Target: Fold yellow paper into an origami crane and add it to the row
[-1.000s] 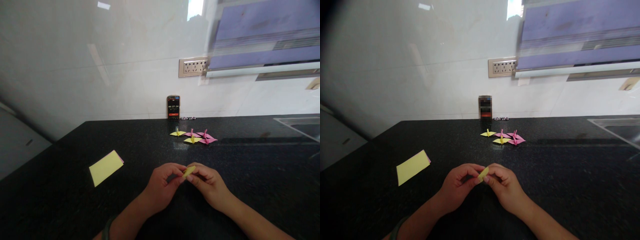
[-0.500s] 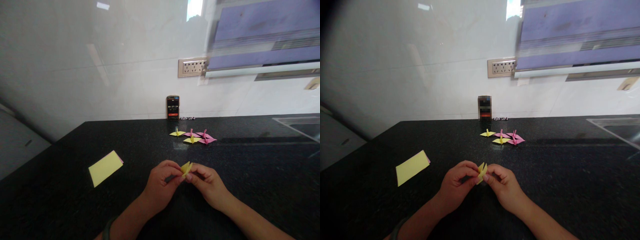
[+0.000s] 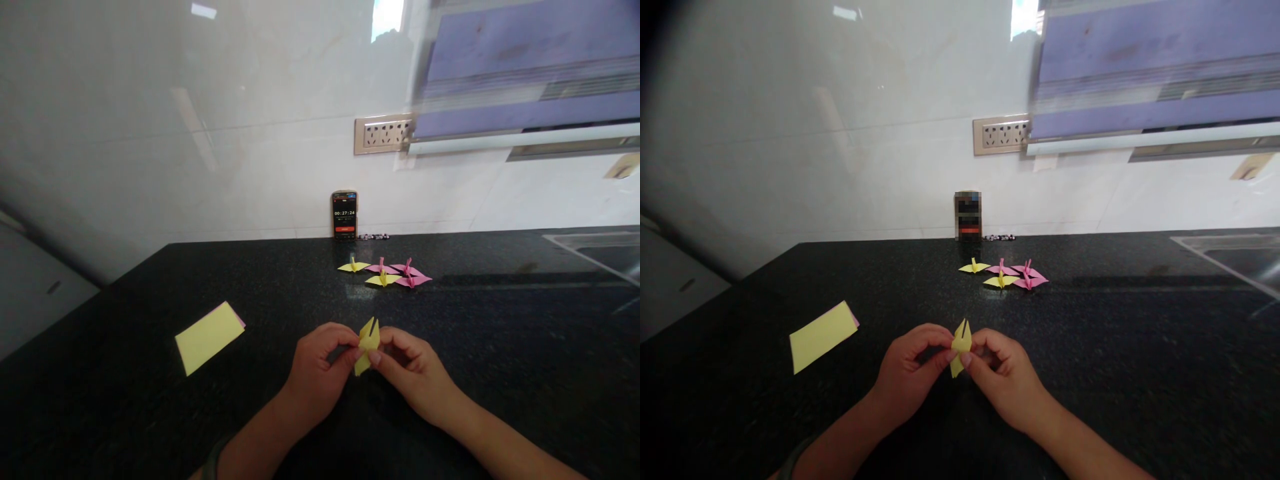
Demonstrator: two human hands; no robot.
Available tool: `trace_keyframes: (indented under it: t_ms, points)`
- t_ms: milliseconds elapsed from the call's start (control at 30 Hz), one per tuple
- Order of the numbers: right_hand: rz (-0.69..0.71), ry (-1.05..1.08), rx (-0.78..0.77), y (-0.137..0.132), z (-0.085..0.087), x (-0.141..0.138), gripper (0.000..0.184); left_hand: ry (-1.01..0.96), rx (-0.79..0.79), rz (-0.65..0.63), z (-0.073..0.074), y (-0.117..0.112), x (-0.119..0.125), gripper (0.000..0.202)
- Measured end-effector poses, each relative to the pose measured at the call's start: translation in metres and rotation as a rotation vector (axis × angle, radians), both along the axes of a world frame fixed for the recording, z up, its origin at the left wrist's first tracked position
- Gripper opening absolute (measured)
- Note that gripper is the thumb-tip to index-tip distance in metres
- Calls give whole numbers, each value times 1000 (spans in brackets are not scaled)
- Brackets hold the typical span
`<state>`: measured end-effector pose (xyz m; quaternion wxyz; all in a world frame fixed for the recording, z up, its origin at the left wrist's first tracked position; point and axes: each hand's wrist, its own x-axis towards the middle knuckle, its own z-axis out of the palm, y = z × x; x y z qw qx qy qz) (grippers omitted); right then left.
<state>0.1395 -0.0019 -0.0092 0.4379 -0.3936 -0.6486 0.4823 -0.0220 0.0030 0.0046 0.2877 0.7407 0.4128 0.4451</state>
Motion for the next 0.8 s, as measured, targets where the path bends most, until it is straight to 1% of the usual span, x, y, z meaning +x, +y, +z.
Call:
trace_keyframes:
  t_ms: [100, 167, 233, 300, 333, 367, 467, 633, 800]
  points:
    - [-9, 30, -40, 1, -1, 0, 12, -87, -124, 35, -2, 0, 2, 5]
    - [-14, 52, -64, 1, -1, 0, 12, -213, -256, 36, -3, 0, 4, 12]
    - [-25, 77, -89, 2, -2, -1, 13, -316, -405, 1, -3, 1, 6, 17]
    - [-39, 86, -103, 3, -2, -1, 14, -324, -522, -47, -1, 1, 6, 13]
    - [-46, 86, -107, 3, -3, -1, 14, -304, -546, -69, 0, 1, 7, 14]
    - [-52, 82, -107, 3, -4, -1, 14, -279, -547, -85, 1, 0, 7, 16]
    - [-68, 46, -89, 4, -6, 0, 14, -223, -479, -99, 2, -2, 8, 20]
    - [-96, -85, -9, 3, -5, 1, 15, -158, -455, -60, -2, -4, 11, 24]
    - [-73, -147, 1, 3, -4, 2, 15, -23, -393, 9, -3, -4, 11, 25]
